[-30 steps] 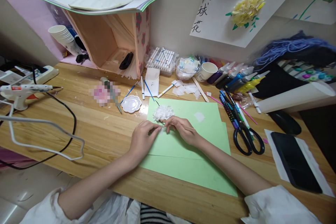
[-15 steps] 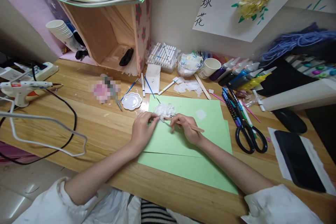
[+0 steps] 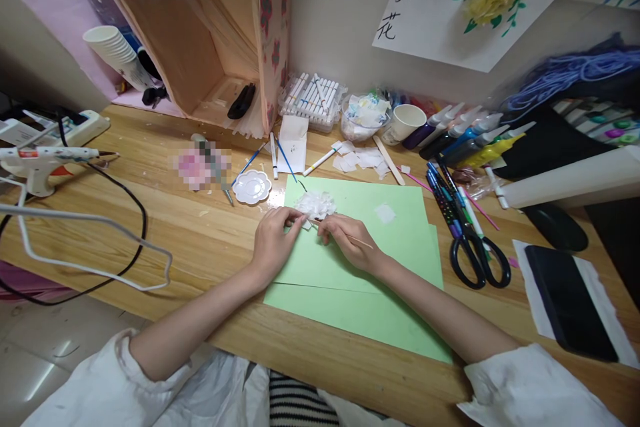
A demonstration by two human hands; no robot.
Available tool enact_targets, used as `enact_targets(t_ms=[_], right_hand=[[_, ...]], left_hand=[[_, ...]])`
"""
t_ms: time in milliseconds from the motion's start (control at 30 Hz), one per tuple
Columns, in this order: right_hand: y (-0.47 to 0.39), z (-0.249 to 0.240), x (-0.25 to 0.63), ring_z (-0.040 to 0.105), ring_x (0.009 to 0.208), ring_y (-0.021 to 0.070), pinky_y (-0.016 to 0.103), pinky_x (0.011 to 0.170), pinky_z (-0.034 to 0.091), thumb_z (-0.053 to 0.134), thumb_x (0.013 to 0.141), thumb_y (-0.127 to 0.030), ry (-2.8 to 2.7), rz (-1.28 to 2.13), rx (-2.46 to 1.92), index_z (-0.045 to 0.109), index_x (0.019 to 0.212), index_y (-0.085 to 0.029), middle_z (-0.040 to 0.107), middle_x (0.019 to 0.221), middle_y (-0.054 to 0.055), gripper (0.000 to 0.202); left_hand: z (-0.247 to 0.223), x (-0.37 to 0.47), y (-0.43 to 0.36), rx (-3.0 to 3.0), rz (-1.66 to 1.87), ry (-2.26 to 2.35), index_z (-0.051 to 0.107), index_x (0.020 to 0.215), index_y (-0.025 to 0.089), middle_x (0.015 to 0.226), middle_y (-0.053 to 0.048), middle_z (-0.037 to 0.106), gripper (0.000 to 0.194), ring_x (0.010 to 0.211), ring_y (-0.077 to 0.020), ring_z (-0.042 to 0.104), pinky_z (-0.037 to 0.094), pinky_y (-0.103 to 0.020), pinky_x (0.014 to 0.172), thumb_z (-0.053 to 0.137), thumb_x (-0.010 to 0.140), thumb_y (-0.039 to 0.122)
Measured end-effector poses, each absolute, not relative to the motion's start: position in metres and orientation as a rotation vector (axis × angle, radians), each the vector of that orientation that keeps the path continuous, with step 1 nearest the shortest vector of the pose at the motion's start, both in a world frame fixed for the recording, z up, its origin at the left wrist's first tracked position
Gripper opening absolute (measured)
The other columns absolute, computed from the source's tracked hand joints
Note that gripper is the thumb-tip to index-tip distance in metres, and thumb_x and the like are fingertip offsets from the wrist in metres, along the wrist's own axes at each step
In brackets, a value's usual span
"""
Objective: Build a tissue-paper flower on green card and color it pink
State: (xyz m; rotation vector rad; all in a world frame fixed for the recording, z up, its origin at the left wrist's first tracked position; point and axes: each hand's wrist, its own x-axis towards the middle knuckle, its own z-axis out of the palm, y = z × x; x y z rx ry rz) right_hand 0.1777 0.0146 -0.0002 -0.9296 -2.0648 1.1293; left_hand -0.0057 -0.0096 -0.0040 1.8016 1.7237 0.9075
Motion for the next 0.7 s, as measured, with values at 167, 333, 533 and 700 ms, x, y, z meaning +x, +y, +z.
enact_targets(t_ms=[167, 333, 533, 700], right_hand=[[0.02, 0.005, 0.176, 0.051, 0.068, 0.0161, 0.029, 0.069, 0.039, 0.024, 0.098, -0.037, -2.193, 1.055, -0.915, 0.054, 0.074, -0.02, 0.054, 0.064, 0.002, 0.041], [0.025, 0.021, 0.162, 0.05, 0.057, 0.0141, 0.028, 0.063, 0.037, 0.025, 0.097, -0.039, -2.126, 1.119, -1.087, 0.049, 0.064, -0.02, 0.051, 0.057, 0.0, 0.045], [0.036, 0.033, 0.146, 0.052, 0.05, 0.0127, 0.026, 0.059, 0.04, 0.031, 0.094, -0.051, -1.826, 1.345, -1.307, 0.053, 0.06, -0.019, 0.05, 0.044, -0.002, 0.051], [0.032, 0.035, 0.152, 0.052, 0.05, 0.0123, 0.026, 0.059, 0.04, 0.031, 0.094, -0.051, -1.84, 1.308, -1.218, 0.054, 0.06, -0.019, 0.051, 0.046, -0.002, 0.051]], left_hand=[[-0.004, -0.006, -0.009, 1.798, 0.922, 1.724, 0.062, 0.081, 0.018, 0.079, -0.003, 0.066, 0.014, 0.073, -0.0153, 0.058, 0.044, -0.028, 0.069, 0.056, 0.086, 0.03], [-0.004, -0.005, -0.008, 1.812, 0.915, 1.721, 0.062, 0.081, 0.018, 0.08, -0.003, 0.066, 0.012, 0.073, -0.0151, 0.058, 0.044, -0.028, 0.069, 0.056, 0.085, 0.027], [-0.005, -0.005, -0.008, 1.79, 0.943, 1.719, 0.06, 0.082, 0.017, 0.08, -0.003, 0.066, 0.011, 0.072, -0.0146, 0.058, 0.045, -0.027, 0.067, 0.054, 0.086, 0.025], [-0.005, -0.005, -0.008, 1.772, 0.937, 1.726, 0.06, 0.081, 0.018, 0.079, -0.003, 0.066, 0.013, 0.071, -0.0148, 0.058, 0.045, -0.028, 0.067, 0.053, 0.086, 0.027]])
